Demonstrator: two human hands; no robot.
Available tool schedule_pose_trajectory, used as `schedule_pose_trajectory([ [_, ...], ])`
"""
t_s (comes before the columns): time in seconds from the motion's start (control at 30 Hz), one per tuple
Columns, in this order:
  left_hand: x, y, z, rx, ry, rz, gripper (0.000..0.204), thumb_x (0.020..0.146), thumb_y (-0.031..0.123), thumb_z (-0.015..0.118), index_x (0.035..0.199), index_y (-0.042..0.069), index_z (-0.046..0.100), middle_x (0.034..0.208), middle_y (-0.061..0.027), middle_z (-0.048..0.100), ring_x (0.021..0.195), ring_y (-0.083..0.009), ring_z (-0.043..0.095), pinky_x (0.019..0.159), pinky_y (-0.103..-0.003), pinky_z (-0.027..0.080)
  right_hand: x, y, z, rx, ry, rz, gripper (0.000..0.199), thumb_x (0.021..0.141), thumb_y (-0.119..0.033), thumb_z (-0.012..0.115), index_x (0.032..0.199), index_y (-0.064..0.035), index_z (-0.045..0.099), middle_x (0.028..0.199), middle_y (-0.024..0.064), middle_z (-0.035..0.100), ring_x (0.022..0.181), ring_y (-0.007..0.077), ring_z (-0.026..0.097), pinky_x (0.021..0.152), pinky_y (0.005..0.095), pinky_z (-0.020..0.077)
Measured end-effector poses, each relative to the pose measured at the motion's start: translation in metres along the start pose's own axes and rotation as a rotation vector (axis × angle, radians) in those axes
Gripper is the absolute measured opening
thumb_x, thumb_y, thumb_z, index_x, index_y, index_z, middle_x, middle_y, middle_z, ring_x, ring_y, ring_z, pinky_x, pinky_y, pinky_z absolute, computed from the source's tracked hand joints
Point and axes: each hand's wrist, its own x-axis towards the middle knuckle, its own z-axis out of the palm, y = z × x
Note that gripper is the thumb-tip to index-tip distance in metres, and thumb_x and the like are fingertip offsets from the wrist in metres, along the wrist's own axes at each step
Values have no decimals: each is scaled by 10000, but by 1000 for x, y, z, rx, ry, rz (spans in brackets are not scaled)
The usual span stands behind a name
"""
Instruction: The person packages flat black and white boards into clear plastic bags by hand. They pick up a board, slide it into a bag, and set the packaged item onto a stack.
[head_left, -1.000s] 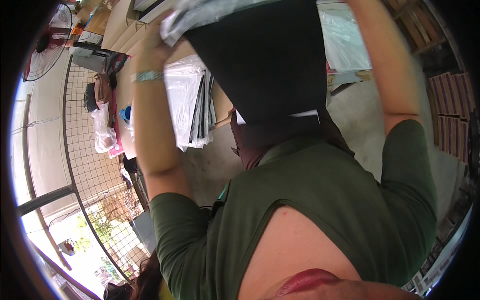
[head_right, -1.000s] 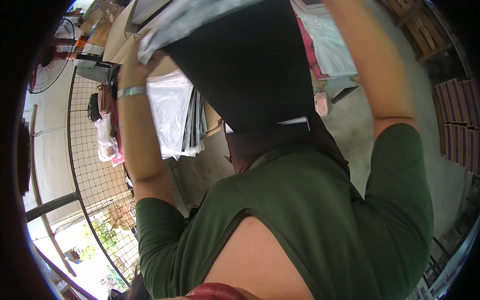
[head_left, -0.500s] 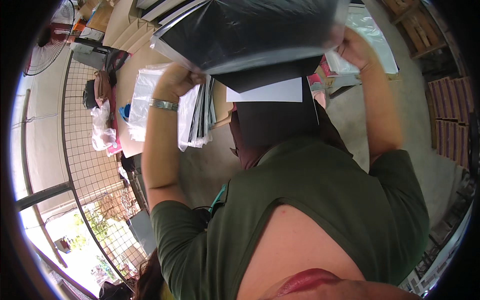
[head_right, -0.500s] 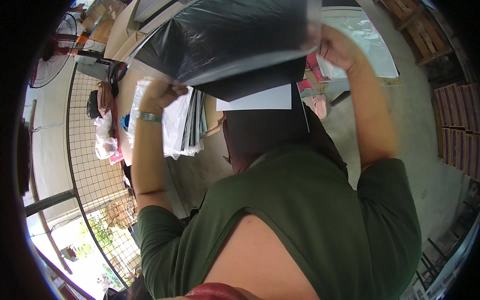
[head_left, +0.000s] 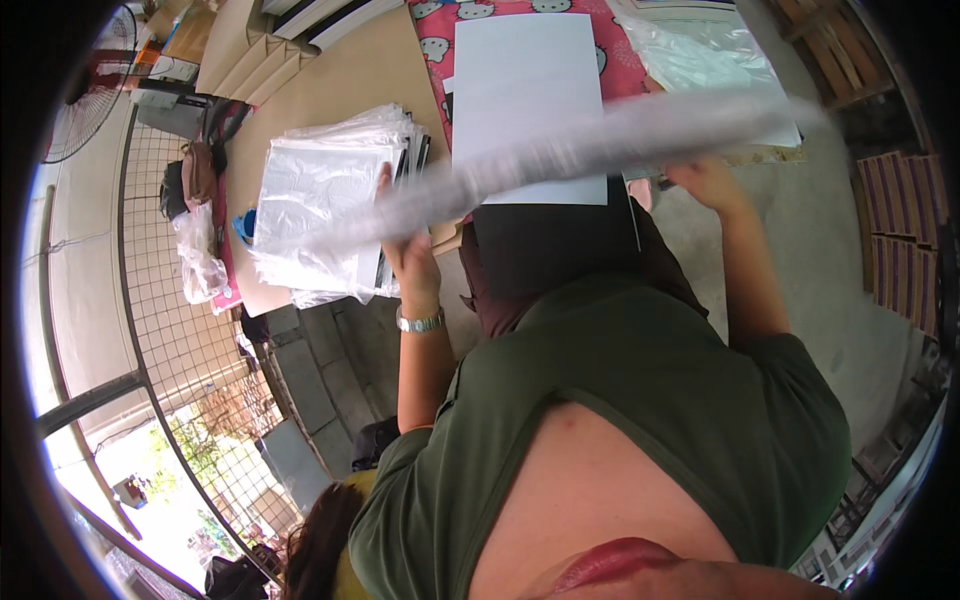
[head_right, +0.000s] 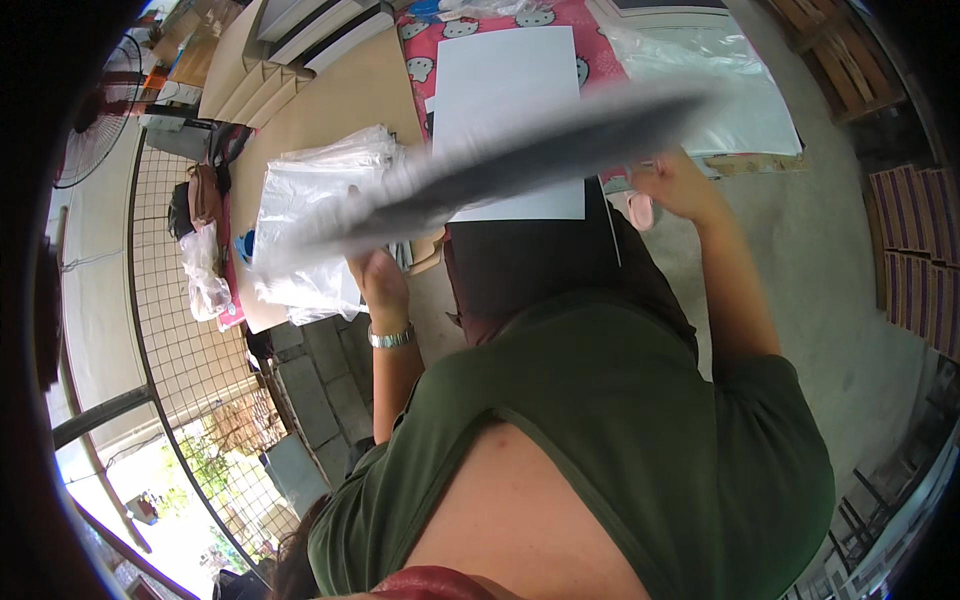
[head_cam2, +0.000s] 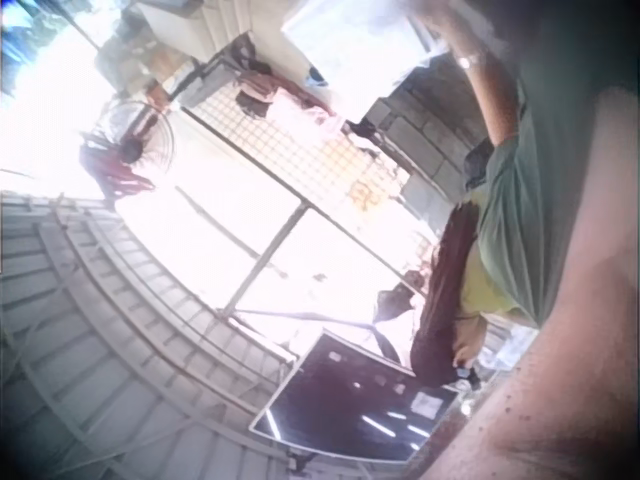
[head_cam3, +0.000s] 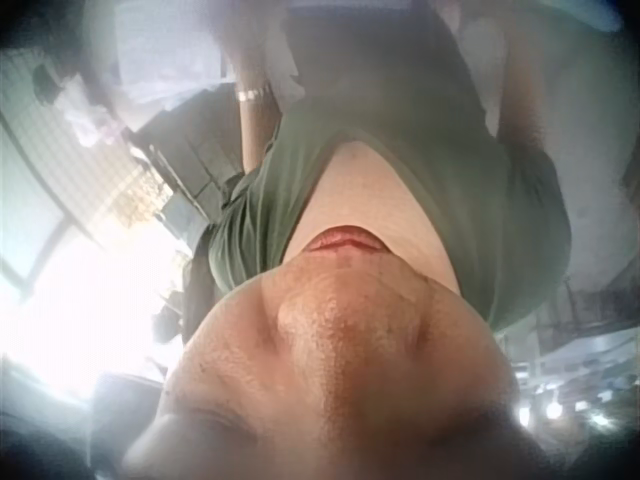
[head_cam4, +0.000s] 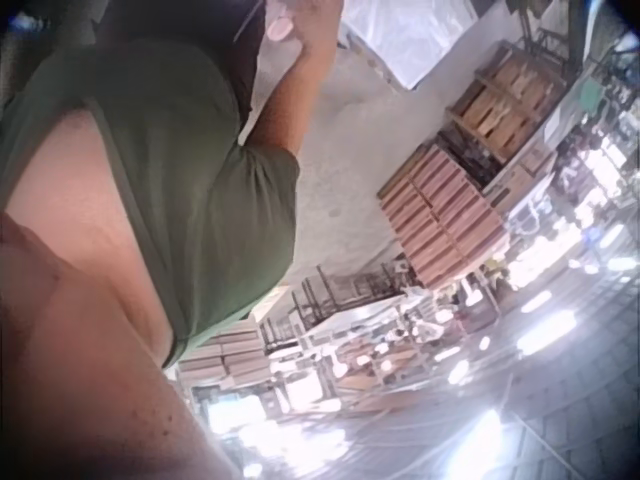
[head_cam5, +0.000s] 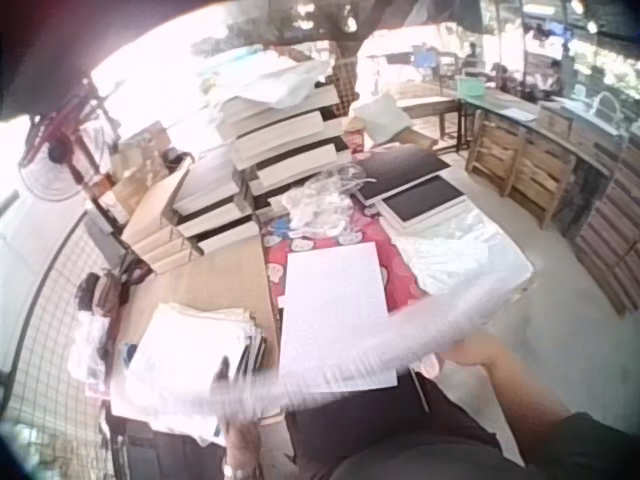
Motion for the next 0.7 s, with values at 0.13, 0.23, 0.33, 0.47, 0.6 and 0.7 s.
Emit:
schedule_pose_trajectory([
  [0.13,-6,-21,-12,188,-405,-63,329,775,148,564,1050,-32,549,1099,-171,553,1058,-245,516,969,-358,363,15,-7,31,-222,-160,-36,277,774,-115,568,1032,-17,553,1045,93,574,962,188,534,840,313,426],
  [0.23,9,-43,15,409,-435,41,200,762,92,559,911,-7,647,891,-124,656,853,-192,617,836,-297,443,31,71,27,36,29,50,185,812,-125,538,953,-18,588,972,73,610,891,154,559,783,275,448],
  [0.33,26,-84,5,380,-351,-188,187,775,91,561,912,-3,648,863,-92,661,794,-163,616,745,-262,474,62,60,37,54,-18,-10,174,814,-114,541,956,-24,590,944,56,616,872,137,560,769,262,451],
  [0.47,42,-73,17,208,0,-302,262,772,119,673,979,-25,603,1001,-111,612,915,-173,548,852,-279,404,93,-3,46,27,155,111,368,765,-289,687,996,-15,604,915,67,634,853,150,571,772,285,438],
  [0.6,50,-52,-6,-24,235,-493,233,758,92,697,913,-63,618,877,-77,639,738,-127,576,709,-247,451,131,-15,62,87,-56,21,509,789,-353,657,1141,-11,522,1032,77,608,923,155,560,839,284,414],
  [0.7,58,-34,-48,-194,394,-528,248,761,132,702,890,-47,589,815,-76,625,723,-155,590,653,-272,471,164,-18,107,-88,-170,-93,516,806,-274,643,1199,11,468,1136,103,557,1015,169,506,900,297,379],
])
